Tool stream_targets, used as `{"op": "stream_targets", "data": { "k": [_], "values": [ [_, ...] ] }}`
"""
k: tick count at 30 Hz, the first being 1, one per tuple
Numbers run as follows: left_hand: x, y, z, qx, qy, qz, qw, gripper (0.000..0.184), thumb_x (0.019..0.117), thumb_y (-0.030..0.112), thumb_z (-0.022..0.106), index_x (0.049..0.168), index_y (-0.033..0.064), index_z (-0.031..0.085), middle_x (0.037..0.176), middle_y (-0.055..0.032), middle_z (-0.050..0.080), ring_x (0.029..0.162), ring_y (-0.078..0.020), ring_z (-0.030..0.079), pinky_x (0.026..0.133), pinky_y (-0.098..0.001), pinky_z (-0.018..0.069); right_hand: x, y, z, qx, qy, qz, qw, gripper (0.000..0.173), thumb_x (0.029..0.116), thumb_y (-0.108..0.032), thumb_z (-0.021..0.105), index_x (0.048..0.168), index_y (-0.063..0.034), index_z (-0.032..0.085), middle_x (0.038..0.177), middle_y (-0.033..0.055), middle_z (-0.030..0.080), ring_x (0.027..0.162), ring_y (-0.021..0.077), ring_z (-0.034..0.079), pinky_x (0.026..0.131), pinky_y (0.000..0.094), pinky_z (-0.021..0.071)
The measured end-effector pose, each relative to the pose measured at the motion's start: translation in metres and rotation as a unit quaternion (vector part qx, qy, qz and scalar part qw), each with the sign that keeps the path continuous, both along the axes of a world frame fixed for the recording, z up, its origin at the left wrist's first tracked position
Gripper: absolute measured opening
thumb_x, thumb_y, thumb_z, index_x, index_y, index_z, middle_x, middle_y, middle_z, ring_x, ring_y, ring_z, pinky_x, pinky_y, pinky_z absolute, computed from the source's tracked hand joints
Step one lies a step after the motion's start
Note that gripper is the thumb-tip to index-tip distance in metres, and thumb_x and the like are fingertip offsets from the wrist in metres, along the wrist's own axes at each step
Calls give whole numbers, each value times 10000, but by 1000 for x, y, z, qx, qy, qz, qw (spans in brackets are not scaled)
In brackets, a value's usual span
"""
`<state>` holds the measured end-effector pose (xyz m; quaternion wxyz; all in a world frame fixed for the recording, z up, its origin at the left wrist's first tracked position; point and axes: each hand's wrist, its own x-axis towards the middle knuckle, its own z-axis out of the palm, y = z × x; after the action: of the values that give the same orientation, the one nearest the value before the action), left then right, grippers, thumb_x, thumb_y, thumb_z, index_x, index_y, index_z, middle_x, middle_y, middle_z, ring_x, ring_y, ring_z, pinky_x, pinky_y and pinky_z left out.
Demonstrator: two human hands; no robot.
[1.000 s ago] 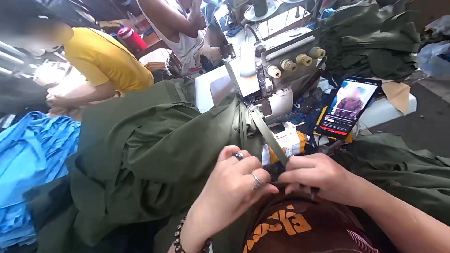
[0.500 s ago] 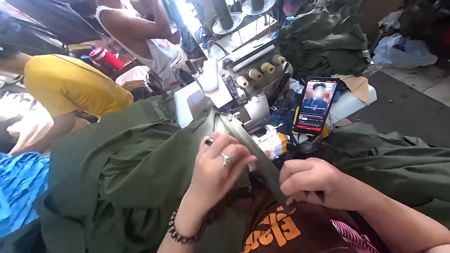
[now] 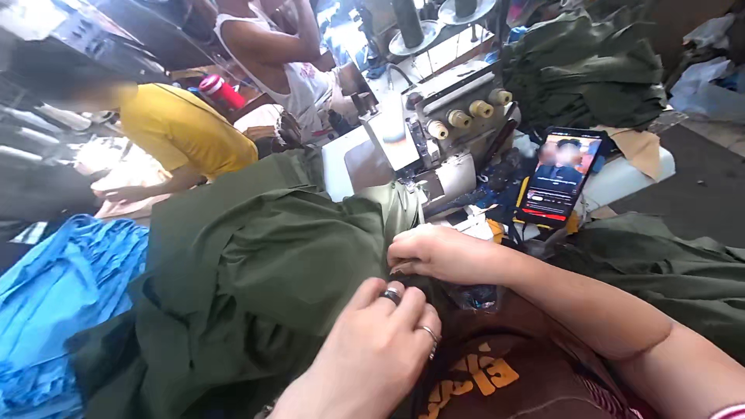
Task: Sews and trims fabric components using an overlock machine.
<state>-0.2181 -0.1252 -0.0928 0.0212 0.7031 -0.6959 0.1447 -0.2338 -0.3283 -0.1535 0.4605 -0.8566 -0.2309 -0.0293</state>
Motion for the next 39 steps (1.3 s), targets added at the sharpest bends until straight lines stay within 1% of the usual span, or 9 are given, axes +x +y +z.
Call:
{"op": "stream_targets", "data": {
  "k": [7,11,13,16,19,22,24,32,39],
  "values": [
    [22,10,19,-79,118,56,988,222,1028,341,602,1100,131,610,1024,-85,660,855,-208,634,750,-359,480,-27,8,14,102,23,32,994,260,1052,-169,521,1077,0,718,1035,105,697,1012,135,641,916,310,501],
    [49,5,20,19,249,21,968,477,905,352,688,1326,154,583,1137,-6,688,960,-127,651,791,-353,517,-42,14,21,100,-9,64,993,275,1064,-202,518,1028,-6,708,971,85,695,984,125,645,909,293,510],
    [57,5,21,56,206,13,977,412,905,369,641,1251,144,655,1036,18,717,916,-118,668,797,-359,523,-44,14,21,71,-19,58,996,240,1052,-183,539,1048,-14,710,968,91,697,971,151,655,893,308,523],
    [69,16,29,46,125,41,990,420,994,510,538,910,148,735,770,32,630,679,-125,570,663,-355,453,-38,8,18,36,-45,-31,998,262,1046,-167,543,1218,-65,712,1133,82,693,1047,137,662,928,292,544],
    [85,28,45,13,116,62,991,411,987,488,574,747,170,675,768,42,605,754,-127,574,764,-426,427,-10,-1,2,-30,-120,-112,986,147,991,-121,628,1082,-86,739,1108,60,672,954,125,666,838,279,577],
    [99,37,60,-22,188,36,981,346,970,445,625,754,186,702,910,55,704,1164,-168,610,1108,-547,318,14,-7,-8,-71,-167,-138,974,105,923,-51,672,995,-65,748,1044,84,685,969,211,664,878,382,558],
    [105,39,60,-31,234,5,972,353,977,417,628,730,173,687,856,54,697,1143,-158,635,1172,-567,291,20,-4,-3,-63,-192,-127,971,115,938,-73,650,990,-95,750,1007,44,673,971,185,628,884,354,516],
    [106,38,52,-37,330,-59,941,388,989,353,638,662,162,554,695,63,527,800,-63,547,928,-378,405,31,20,10,-28,-320,-132,938,127,934,11,627,951,-75,719,908,51,672,927,207,626,862,347,498],
    [93,22,65,-34,316,-67,946,395,997,377,616,667,167,565,666,78,493,739,-28,509,916,-369,387,20,23,13,-129,-365,-194,901,183,971,7,589,1083,-44,725,1019,129,688,931,268,667,761,360,559]
  ]
}}
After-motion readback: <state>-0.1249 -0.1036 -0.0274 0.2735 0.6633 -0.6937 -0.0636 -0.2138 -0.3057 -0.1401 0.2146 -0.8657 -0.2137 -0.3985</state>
